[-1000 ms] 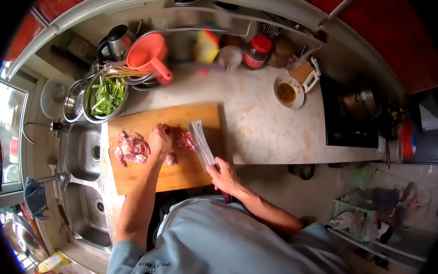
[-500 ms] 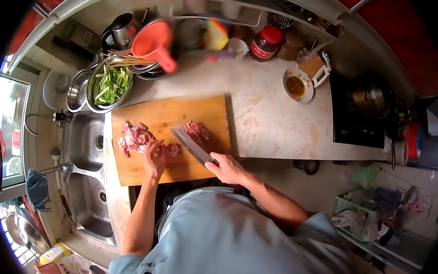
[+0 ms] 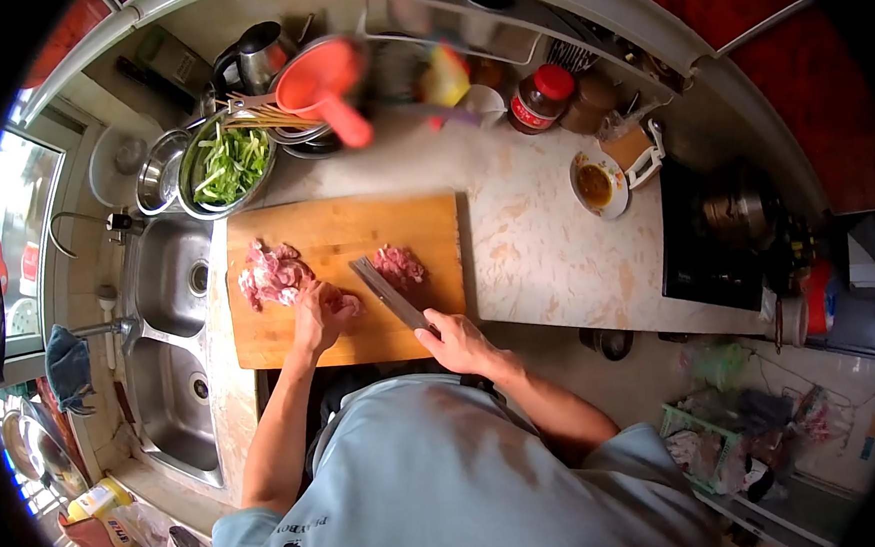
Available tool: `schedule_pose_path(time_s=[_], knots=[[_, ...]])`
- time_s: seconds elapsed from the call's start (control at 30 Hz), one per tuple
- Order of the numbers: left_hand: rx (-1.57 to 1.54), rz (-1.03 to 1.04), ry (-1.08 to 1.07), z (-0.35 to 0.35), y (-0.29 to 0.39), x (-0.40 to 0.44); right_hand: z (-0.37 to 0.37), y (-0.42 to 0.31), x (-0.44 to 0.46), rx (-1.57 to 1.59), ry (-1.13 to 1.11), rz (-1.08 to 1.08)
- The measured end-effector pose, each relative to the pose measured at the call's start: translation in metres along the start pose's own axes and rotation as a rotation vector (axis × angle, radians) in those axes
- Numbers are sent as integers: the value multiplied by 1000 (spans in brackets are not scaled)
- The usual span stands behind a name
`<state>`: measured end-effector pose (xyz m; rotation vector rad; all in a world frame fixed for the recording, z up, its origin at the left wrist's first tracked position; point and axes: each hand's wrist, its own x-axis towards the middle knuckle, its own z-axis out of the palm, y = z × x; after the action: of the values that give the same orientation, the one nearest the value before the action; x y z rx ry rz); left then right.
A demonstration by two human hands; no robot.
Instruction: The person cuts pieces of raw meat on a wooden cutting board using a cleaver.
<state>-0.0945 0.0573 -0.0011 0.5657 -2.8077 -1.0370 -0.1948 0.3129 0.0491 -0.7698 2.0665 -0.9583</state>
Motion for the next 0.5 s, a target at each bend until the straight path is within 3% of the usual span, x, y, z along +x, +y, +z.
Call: schedule_pose_path(time_s=[0.03,0.1,0.17,0.23,0.27,0.3,0.37,0.43,0.5], knots=[[1,1,-1,-4,8,-2,1,0,-2,33,11,-38],[-500,-378,-79,-7,21,-8,2,4,-1,61,9,-47],[-622,-302,-107,8,6,-14,6,14,0,20,-12,-24],[-966,-273,-106,17,7,-18,7,16,0,29,17,-16],[-738,-274,-115,20,3,-18,7,18,-1,37,43,-9],[-741,-281,-120,22,3,-21,8,17,-2,38,39,-1],[28,23,238,25,6,-23,5,12,0,1,14,37],[29,40,284,25,1,-31,5,5,0,-10,-3,53],[139,389,189,18,-11,-34,10,3,1,-89,30,-21]])
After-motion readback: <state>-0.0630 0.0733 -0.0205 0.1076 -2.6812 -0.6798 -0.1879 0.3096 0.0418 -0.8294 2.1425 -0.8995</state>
